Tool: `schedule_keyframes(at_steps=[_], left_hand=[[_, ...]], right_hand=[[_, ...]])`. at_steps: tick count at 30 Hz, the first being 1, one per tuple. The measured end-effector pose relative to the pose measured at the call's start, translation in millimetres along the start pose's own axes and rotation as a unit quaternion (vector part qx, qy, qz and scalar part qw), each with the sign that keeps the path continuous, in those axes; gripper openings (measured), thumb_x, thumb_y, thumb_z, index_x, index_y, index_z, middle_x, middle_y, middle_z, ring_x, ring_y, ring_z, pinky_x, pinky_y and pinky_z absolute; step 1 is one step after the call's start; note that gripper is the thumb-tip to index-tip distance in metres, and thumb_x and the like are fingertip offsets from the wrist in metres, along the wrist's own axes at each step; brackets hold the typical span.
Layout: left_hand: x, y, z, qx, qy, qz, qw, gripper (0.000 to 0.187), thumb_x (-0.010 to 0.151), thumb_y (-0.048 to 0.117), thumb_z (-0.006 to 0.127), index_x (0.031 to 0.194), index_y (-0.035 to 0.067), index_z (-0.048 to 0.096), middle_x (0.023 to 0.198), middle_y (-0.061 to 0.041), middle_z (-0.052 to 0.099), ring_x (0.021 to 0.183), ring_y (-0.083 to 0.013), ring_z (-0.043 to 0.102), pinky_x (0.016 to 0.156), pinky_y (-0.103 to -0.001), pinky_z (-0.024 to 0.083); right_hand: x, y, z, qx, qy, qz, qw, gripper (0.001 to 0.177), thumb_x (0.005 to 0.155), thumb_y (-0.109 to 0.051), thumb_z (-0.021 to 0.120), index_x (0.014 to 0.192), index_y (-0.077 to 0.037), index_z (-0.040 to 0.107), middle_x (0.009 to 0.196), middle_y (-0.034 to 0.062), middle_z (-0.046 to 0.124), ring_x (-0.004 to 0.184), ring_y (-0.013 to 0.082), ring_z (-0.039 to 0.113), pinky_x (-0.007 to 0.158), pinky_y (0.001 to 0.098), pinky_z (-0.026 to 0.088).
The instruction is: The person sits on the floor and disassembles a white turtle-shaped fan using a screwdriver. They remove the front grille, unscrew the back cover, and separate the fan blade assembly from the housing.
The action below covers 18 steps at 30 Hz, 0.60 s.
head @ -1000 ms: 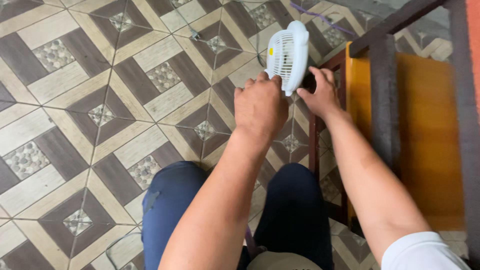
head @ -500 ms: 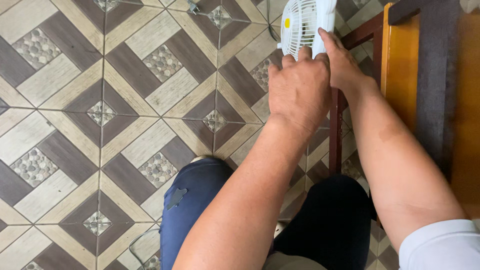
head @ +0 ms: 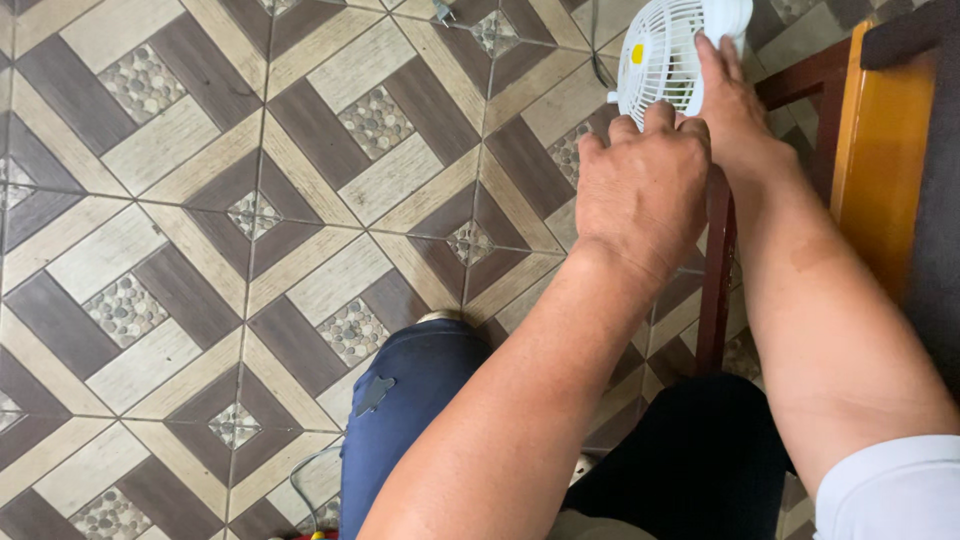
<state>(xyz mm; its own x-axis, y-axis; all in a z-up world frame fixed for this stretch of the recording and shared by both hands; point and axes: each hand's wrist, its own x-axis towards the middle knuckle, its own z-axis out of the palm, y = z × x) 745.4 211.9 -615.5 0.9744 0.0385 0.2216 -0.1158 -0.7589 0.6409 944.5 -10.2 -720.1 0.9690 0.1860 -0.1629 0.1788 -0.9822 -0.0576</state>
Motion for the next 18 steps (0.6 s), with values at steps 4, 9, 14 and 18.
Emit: schedule_keyframes(at_steps=[4, 9, 14, 18], left_hand=[[5, -2, 0, -0.003, -0.044, 0.005, 0.999, 0.033, 0.080, 0.021, 0.070, 0.112, 0.012, 0.070, 0.112, -0.010, 0.068, 0.104, -0.0309, 0.069, 0.095, -0.055, 0.052], [10, 4, -3, 0.018, -0.048, 0.014, 0.999, 0.049, 0.082, 0.021, 0.071, 0.129, 0.010, 0.066, 0.115, -0.009, 0.069, 0.106, -0.0270, 0.069, 0.092, -0.048, 0.056], [11, 6, 4, 0.037, -0.054, 0.029, 0.997, 0.084, 0.074, 0.023, 0.075, 0.153, 0.019, 0.044, 0.122, -0.008, 0.066, 0.102, -0.0262, 0.069, 0.086, -0.046, 0.056], [9, 9, 7, 0.053, -0.038, 0.024, 0.998, 0.070, 0.084, 0.021, 0.071, 0.150, 0.020, 0.046, 0.131, -0.007, 0.064, 0.105, -0.0254, 0.070, 0.088, -0.044, 0.056]], right_hand=[[-4, -2, 4, -0.041, 0.041, 0.014, 0.998, 0.091, 0.093, -0.022, 0.074, 0.173, -0.032, 0.031, 0.180, 0.0090, 0.005, 0.164, 0.0395, 0.016, 0.129, 0.0505, 0.030], [-22, -14, -1, 0.116, -0.031, 0.121, 0.985, 0.081, 0.092, -0.040, 0.072, 0.159, -0.024, 0.030, 0.163, 0.0144, 0.011, 0.150, 0.0387, 0.019, 0.120, 0.0507, 0.029], [-37, 1, 26, 0.207, -0.003, 0.070, 0.976, 0.057, 0.108, -0.047, 0.054, 0.154, -0.016, 0.043, 0.154, 0.0153, 0.041, 0.142, 0.0333, 0.036, 0.118, 0.0498, 0.037], [-28, 12, 29, 0.139, 0.018, 0.019, 0.990, 0.050, 0.110, -0.042, 0.054, 0.149, -0.014, 0.045, 0.149, 0.0143, 0.047, 0.138, 0.0307, 0.044, 0.116, 0.0471, 0.041]])
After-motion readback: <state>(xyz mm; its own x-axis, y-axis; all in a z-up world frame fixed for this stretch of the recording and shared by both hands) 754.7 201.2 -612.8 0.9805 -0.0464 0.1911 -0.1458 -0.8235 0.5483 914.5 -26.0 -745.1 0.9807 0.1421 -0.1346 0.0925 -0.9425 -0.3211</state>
